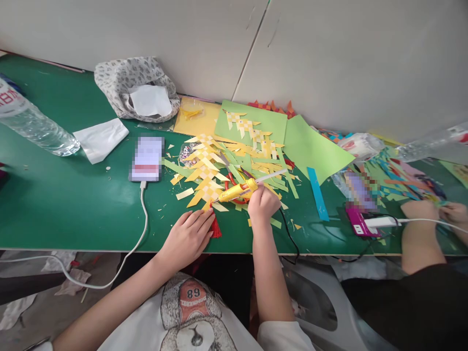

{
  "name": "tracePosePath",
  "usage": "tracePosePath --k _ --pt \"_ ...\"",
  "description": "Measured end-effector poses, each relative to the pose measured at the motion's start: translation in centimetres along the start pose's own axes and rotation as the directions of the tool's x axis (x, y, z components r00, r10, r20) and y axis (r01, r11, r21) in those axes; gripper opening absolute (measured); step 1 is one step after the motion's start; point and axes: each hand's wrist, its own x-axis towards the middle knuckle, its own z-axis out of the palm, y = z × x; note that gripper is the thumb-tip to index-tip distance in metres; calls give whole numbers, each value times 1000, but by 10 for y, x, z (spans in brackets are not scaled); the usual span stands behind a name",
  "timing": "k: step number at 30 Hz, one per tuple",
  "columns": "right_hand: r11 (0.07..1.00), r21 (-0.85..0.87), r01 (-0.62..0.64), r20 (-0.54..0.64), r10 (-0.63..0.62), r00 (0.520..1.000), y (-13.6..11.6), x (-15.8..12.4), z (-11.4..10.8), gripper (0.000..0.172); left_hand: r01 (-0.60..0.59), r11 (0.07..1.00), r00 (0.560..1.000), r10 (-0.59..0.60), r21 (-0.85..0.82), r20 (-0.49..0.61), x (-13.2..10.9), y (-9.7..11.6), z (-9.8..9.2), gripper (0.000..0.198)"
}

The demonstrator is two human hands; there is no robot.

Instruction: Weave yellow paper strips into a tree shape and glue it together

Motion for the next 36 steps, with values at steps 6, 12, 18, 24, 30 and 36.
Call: tracePosePath --k 6,12,18,24,30,36 --pt "1000 1 15 -4 -15 1000 -1 0 1 53 0 1000 1000 0 -4 5 1 0 -1 37" --pt "1000 12 17 -25 -17 1000 0 0 1 54 -6 1000 1000 6 -7 4 0 0 1 37" --pt "999 18 37 -29 -36 999 -2 0 0 52 -4 1000 1000 4 11 13 1 1 -1 37" --pt "997 56 59 -12 -58 998 0 -2 1 53 -7 1000 1000 7 24 16 2 2 0 36" --pt "997 53 56 -49 -53 997 -2 -3 0 54 -17 1000 1000 16 25 24 1 1 3 37" --pt "996 50 79 -9 -79 997 -2 -2 1 51 -16 1000 1000 15 22 11 2 1 1 37"
